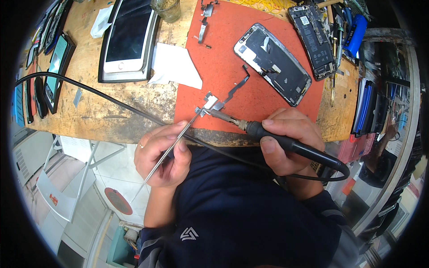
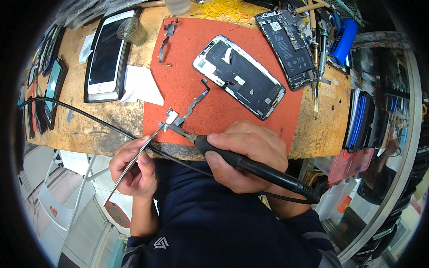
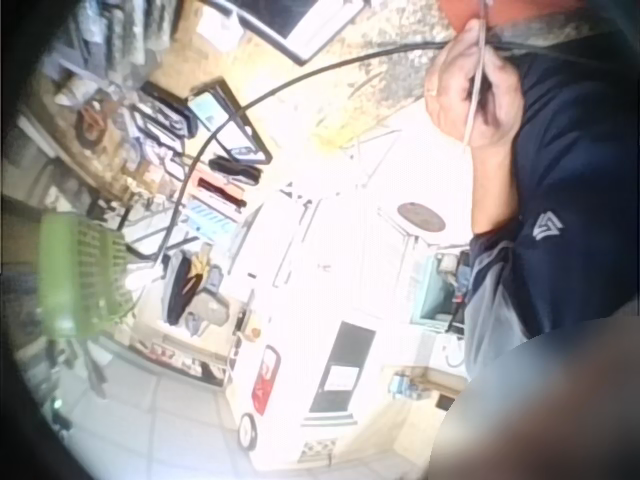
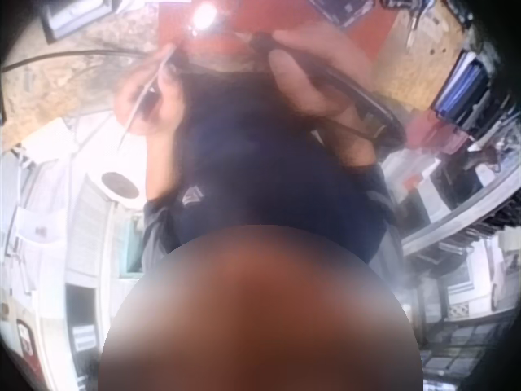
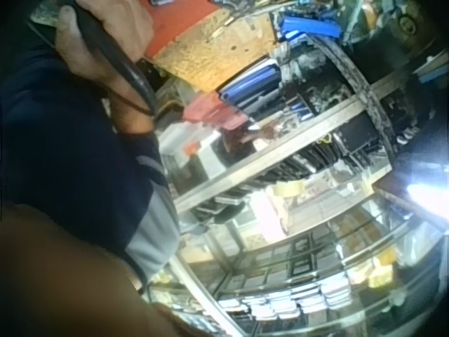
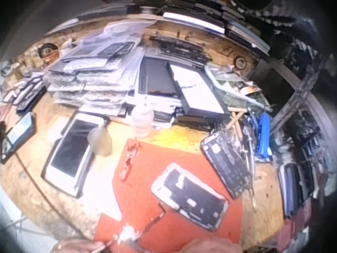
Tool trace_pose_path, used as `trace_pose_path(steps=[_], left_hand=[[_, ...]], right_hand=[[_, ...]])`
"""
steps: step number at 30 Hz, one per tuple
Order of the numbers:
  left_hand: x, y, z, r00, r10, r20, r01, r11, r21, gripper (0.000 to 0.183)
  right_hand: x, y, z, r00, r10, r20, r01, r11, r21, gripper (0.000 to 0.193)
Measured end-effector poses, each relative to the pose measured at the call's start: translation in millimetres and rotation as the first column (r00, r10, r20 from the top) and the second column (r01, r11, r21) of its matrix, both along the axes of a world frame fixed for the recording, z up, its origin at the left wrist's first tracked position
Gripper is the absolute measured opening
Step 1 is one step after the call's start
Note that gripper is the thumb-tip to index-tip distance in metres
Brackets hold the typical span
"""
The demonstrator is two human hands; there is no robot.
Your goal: The person uses a soldering iron and tweezers to solder a small electronic component on a red mat. They repeatedly apply heat and solder to the component, then inspect it by hand.
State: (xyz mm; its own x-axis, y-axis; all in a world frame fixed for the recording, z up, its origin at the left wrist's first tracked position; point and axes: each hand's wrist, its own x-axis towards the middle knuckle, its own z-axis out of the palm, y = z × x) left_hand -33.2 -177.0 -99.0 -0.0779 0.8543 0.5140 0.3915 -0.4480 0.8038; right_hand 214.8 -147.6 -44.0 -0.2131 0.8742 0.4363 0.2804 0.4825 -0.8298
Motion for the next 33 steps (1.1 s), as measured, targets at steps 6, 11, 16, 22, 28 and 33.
trace_pose_path(steps=[6, 11, 16, 22, 28, 33], left_hand=[[-1.3, 2.6, 0.9, 0.998, -0.011, -0.060, 0.013, 0.999, 0.033, 0.019], [-1.2, 2.3, 0.7, 0.997, -0.006, -0.075, 0.009, 0.999, 0.041, 0.020], [-0.8, 1.6, -1.3, 0.999, 0.007, -0.040, -0.005, 0.999, 0.051, 0.019], [0.5, 0.4, 1.3, 1.000, 0.018, 0.000, -0.018, 1.000, 0.015, 0.018], [1.3, 1.0, 1.3, 0.999, 0.029, -0.025, -0.028, 0.999, 0.026, 0.018], [3.2, 0.7, 0.1, 0.999, 0.032, 0.002, -0.032, 0.999, 0.008, 0.018]], right_hand=[[0.5, -1.8, -1.0, 1.000, -0.024, -0.018, 0.023, 0.999, -0.038, 0.026], [0.7, -3.6, -1.4, 0.999, -0.050, -0.020, 0.048, 0.995, -0.087, 0.024], [1.3, -2.2, -0.9, 0.999, -0.042, -0.005, 0.041, 0.996, -0.075, 0.024], [1.2, -2.1, -1.5, 0.999, -0.039, -0.003, 0.039, 0.997, -0.073, 0.024], [1.9, -2.4, -2.7, 0.999, -0.033, -0.026, 0.031, 0.997, -0.076, 0.025], [1.7, -3.3, -3.2, 0.999, -0.038, -0.024, 0.036, 0.997, -0.072, 0.025]])
